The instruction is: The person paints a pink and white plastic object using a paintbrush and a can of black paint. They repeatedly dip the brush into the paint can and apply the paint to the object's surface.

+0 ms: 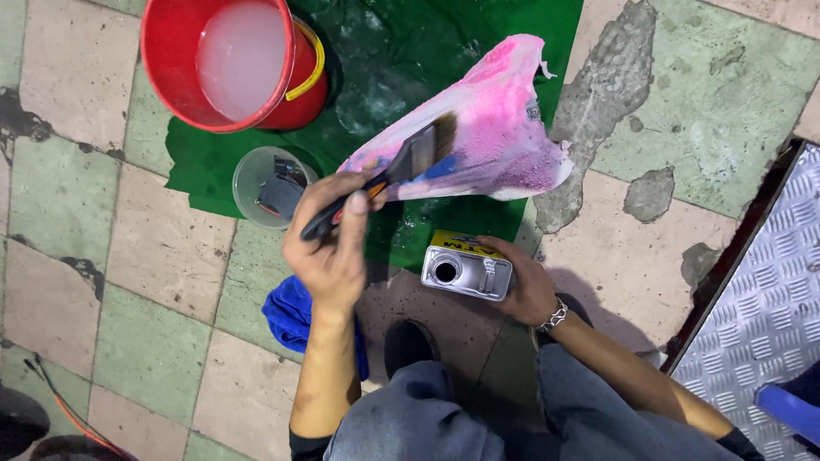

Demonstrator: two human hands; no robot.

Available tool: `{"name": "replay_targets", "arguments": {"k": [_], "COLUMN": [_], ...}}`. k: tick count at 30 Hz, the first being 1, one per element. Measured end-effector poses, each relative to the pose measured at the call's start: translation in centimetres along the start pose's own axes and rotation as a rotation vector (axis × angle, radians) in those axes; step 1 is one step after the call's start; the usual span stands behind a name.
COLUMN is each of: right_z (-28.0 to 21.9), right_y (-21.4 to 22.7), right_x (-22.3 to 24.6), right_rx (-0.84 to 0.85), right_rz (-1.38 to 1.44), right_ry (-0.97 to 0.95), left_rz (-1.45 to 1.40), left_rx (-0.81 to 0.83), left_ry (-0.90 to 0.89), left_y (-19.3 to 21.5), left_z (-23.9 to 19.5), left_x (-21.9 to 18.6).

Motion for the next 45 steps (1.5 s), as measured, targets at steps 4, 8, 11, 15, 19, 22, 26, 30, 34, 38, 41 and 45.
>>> {"name": "replay_targets", "arguments": {"k": [4, 8, 11, 15, 19, 22, 26, 30, 34, 38, 41, 45], "right_z": [-0.3, -0.1, 0.0, -0.3, -1.0, -1.5, -2.5, -1.7, -1.4, -0.9, -0.7, -0.4], "right_y": [-0.1, -0.2, 0.0, 0.3, 2.1, 4.3, 6.9, 8.6, 9.9, 10.7, 10.8, 10.8], "right_x": [-0.4, -0.5, -0.6, -1.6, -0.9, 0.7, 0.3, 4.8, 6.6, 7.9, 8.5, 8.5], "right_rx": [0.006, 0.009, 0.022, 0.014, -0.038, -0.067, -0.117, -0.141, -0.125, -0.073, -0.041, -0.025], "right_rz": [-0.065, -0.119, -0.056, 0.003, -0.087, -0.195, -0.295, -0.384, -0.448, -0.512, -0.571, -0.607], "right_ry": [-0.047, -0.037, -0.008, 0.021, -0.012, -0.072, -0.176, -0.158, -0.139, -0.123, -0.114, -0.113], "left_rz": [-0.128, -0.13, -0.154, -0.167, -0.223, -0.285, -0.333, -0.382, -0.455, -0.514, -0.515, -0.54], "left_rx": [-0.087, -0.221, -0.288, -0.329, -0.364, -0.383, -0.369, -0.369, -0.333, -0.309, -0.281, -0.27], "left_ry": [0.206, 0.367, 0.462, 0.485, 0.541, 0.566, 0.605, 0.631, 0.695, 0.74, 0.754, 0.766], "left_y": [1.9, 3.9, 4.8, 5.5, 5.8, 5.4, 4.6, 3.7, 3.0, 2.3, 2.3, 1.9], "left_z": [-3.1, -6.3, -8.7, -10.1, -11.1, -11.4, -12.1, -13.0, -13.9, -14.6, -14.7, -14.7], "left_x": [1.9, 3.4, 4.6, 5.0, 5.5, 5.7, 6.2, 7.0, 8.2, 8.8, 9.2, 9.2]}}
Point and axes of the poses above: each hand's wrist, its own z-axis towards the middle knuckle, its own y-axis out of the back of the hand, x = y × z, the point moved 4 cm from there along z, towards the middle knuckle
